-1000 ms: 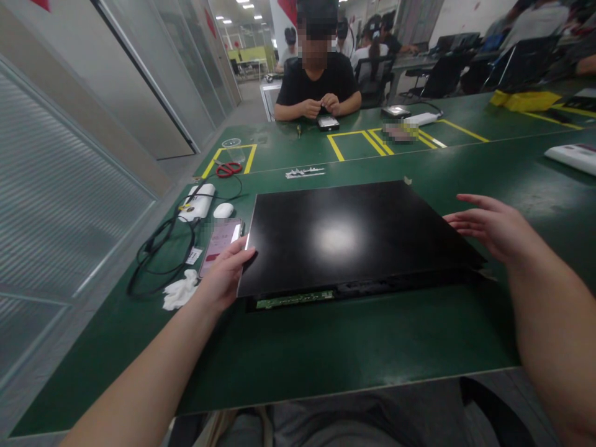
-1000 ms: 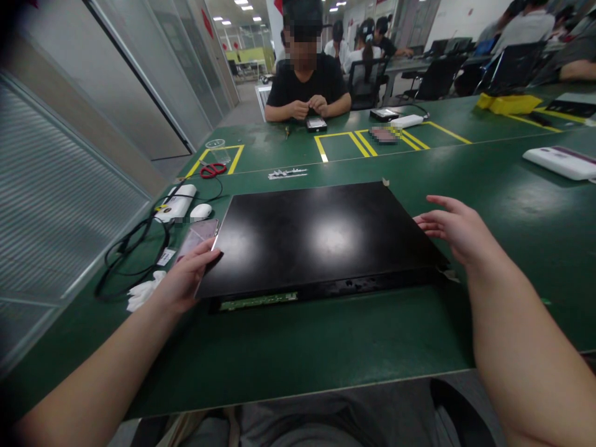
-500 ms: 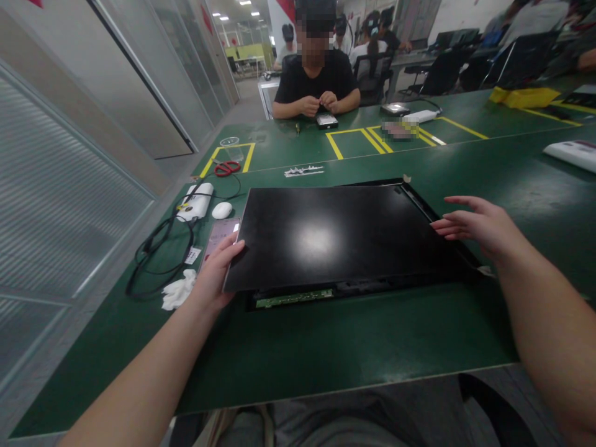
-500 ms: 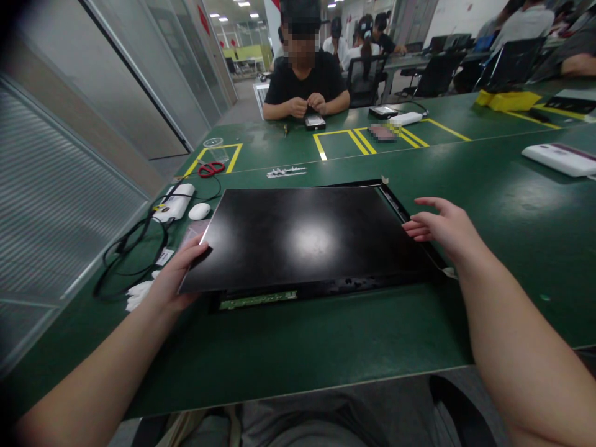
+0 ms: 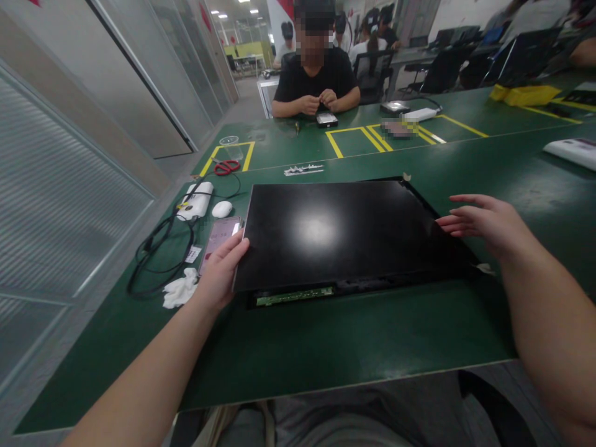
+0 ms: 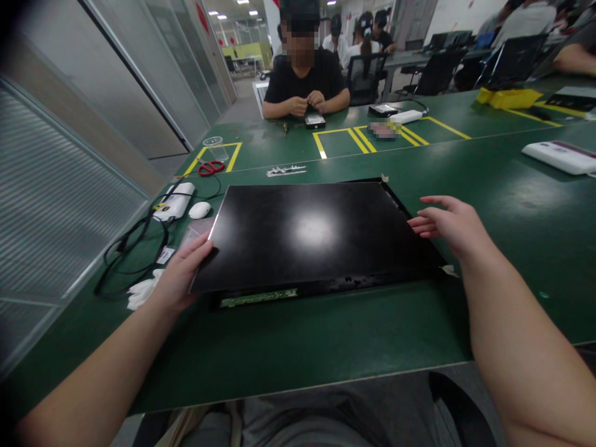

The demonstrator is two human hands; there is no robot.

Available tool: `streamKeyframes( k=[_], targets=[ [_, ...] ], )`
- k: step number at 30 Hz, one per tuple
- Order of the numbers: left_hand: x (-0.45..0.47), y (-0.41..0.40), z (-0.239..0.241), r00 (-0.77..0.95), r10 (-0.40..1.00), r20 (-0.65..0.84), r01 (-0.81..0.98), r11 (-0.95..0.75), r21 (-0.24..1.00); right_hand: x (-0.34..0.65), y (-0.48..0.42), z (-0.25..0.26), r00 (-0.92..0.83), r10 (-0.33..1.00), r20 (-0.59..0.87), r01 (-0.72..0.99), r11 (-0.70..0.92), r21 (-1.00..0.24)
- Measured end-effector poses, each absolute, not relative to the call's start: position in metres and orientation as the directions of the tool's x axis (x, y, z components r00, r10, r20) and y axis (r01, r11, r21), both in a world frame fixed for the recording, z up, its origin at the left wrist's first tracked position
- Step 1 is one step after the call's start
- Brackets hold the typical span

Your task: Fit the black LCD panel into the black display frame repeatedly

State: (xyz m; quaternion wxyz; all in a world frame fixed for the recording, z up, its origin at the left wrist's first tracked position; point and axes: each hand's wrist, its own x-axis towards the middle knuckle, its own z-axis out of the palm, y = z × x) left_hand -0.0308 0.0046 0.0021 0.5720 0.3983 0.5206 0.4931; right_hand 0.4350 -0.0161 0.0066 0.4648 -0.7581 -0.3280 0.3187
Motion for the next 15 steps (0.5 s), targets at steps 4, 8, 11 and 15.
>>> streamKeyframes(
  k=[4, 8, 11, 15],
  targets=[
    [-0.031, 0.006, -0.001, -0.007, 0.975, -0.224, -0.124, 0.221, 0.967, 0.438, -0.015, 0.005, 0.590, 0.790, -0.169, 0.207, -0.350, -0.914],
    [-0.031, 0.006, -0.002, 0.007, 0.972, -0.234, -0.096, 0.234, 0.968, 0.436, -0.015, 0.006, 0.587, 0.789, -0.181, 0.209, -0.364, -0.908],
    [-0.029, 0.006, 0.001, -0.027, 0.964, -0.264, -0.094, 0.261, 0.961, 0.432, -0.014, 0.008, 0.592, 0.782, -0.196, 0.208, -0.382, -0.900],
    [-0.025, 0.005, 0.003, -0.045, 0.959, -0.279, -0.078, 0.275, 0.958, 0.427, -0.014, 0.009, 0.594, 0.780, -0.198, 0.218, -0.392, -0.894]
  ],
)
